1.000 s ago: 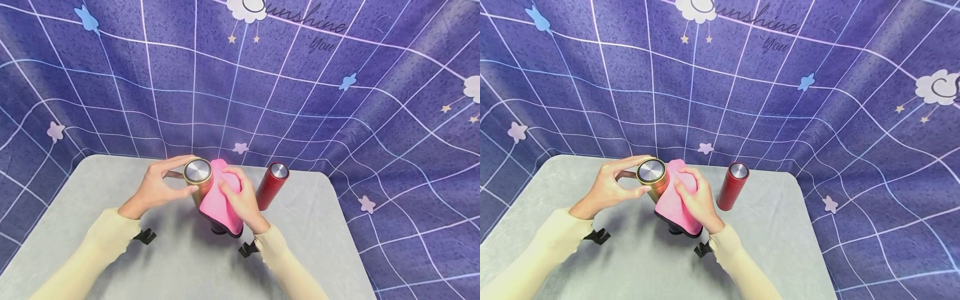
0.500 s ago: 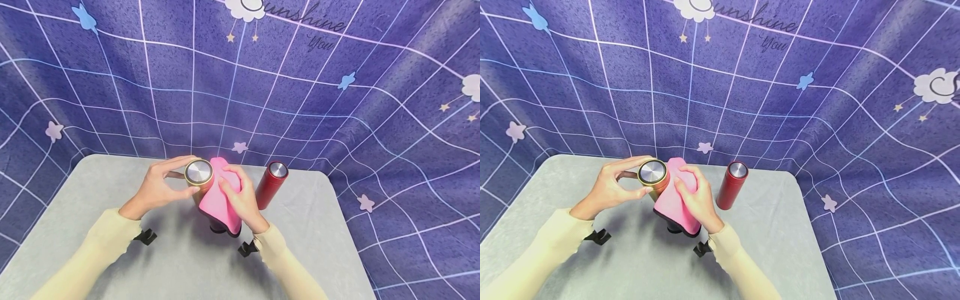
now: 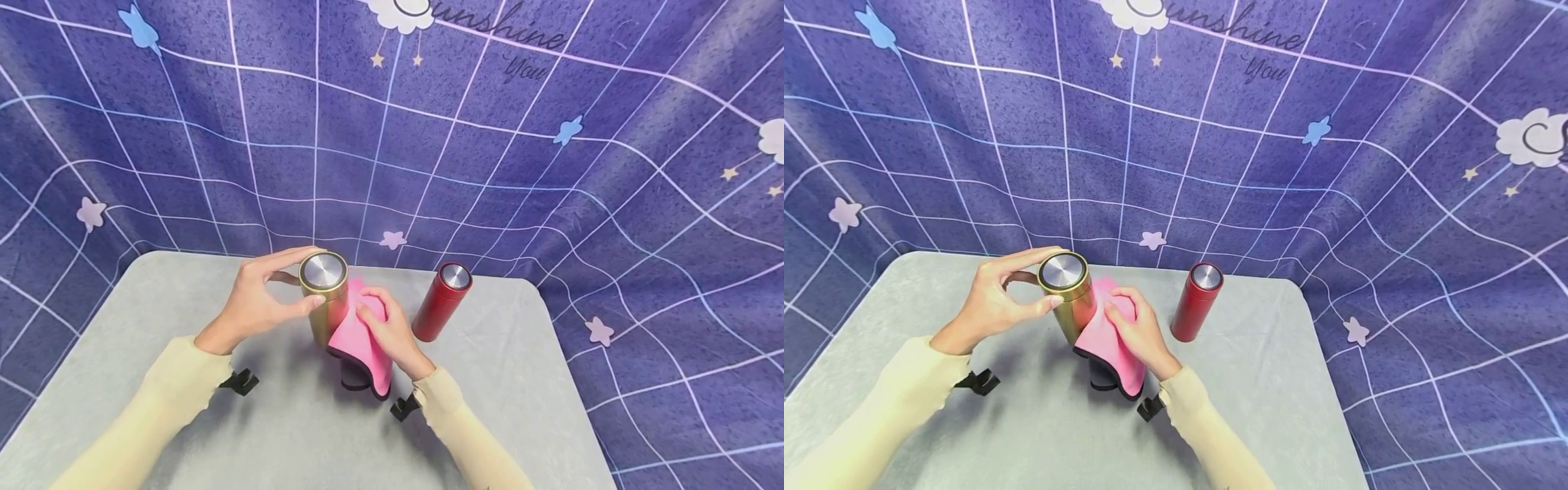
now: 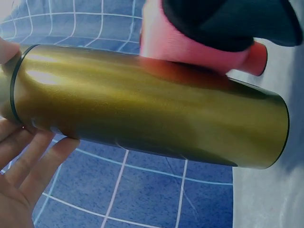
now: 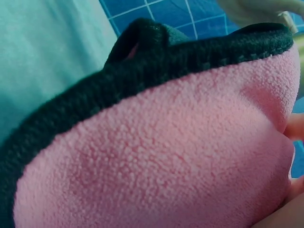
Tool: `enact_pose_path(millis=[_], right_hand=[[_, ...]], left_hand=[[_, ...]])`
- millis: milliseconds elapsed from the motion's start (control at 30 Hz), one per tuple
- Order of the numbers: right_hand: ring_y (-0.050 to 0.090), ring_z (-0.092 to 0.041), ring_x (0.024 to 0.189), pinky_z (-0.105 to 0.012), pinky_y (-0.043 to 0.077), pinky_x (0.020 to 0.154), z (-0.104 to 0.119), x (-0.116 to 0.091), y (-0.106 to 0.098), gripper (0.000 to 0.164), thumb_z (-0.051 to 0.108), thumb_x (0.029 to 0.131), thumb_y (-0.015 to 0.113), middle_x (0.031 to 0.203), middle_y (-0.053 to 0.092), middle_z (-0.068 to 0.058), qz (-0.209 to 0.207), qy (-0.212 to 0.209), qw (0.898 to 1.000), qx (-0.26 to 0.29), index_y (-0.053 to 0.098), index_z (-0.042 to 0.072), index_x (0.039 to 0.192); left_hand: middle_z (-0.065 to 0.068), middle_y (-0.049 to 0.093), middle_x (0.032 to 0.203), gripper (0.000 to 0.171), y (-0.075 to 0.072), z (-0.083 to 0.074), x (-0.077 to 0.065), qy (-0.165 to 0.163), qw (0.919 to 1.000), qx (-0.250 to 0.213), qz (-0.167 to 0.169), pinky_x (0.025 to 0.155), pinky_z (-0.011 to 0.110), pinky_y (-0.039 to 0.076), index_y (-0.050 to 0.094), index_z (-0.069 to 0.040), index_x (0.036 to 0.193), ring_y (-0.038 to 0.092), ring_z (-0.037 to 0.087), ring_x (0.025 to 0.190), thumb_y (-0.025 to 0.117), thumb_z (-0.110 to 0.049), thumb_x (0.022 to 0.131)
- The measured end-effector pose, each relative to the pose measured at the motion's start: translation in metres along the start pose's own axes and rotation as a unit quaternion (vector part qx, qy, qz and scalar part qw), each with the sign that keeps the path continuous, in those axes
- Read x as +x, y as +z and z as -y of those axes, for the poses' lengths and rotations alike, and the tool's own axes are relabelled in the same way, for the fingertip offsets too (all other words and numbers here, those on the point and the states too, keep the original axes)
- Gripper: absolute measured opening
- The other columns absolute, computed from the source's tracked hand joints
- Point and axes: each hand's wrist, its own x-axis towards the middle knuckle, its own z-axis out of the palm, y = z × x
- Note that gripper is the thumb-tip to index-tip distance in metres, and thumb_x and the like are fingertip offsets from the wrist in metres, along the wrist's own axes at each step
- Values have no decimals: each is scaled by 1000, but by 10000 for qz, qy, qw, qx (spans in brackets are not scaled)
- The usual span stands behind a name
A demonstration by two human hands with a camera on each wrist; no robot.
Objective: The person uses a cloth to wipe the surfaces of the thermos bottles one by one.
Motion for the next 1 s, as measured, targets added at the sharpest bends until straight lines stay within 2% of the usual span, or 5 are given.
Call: enact_pose_path(millis=[267, 400, 533, 733, 1000], right_hand=[[58, -28, 130, -45, 44, 114, -24, 7, 4, 29, 13, 101, 71, 134, 69, -12, -38, 472, 9987, 187, 69, 7, 130], [57, -32, 131, -44, 43, 115, -34, 9, 7, 30, 12, 102, 69, 134, 68, -17, 24, 643, 9972, 369, 69, 1, 130], [57, -28, 130, -42, 43, 114, -44, 9, 8, 29, 16, 102, 70, 132, 69, -13, 67, 818, 9960, 346, 70, 3, 128], [61, -25, 129, -45, 46, 116, -49, 6, 9, 28, 20, 101, 71, 131, 71, -9, -63, 436, 9987, -260, 71, 9, 127], [66, -17, 117, -40, 53, 103, -35, -4, 9, 28, 22, 100, 74, 127, 74, 2, -467, -190, 9963, -692, 69, 22, 127]], left_hand=[[3, 77, 129, 67, 4, 0, 13, -21, 9999, 143, -17, 80, 22, 64, 76, -11, 134, 69, 6, 121, 96, 1, 71], [3, 77, 129, 67, 6, 1, 14, -50, 9998, 190, -45, 81, 22, 64, 76, -11, 134, 69, 5, 120, 96, 0, 71], [4, 77, 128, 66, 7, 2, 15, -70, 9998, 192, -80, 81, 22, 64, 76, -10, 134, 70, 4, 119, 95, 1, 71], [2, 78, 126, 65, 6, 2, 17, -142, 9996, 176, -196, 79, 23, 65, 76, -13, 135, 71, 5, 114, 95, 0, 74], [5, 78, 127, 60, 5, 4, 18, -829, 9958, 68, -390, 78, 22, 65, 77, -14, 135, 72, 5, 109, 93, -3, 78]])
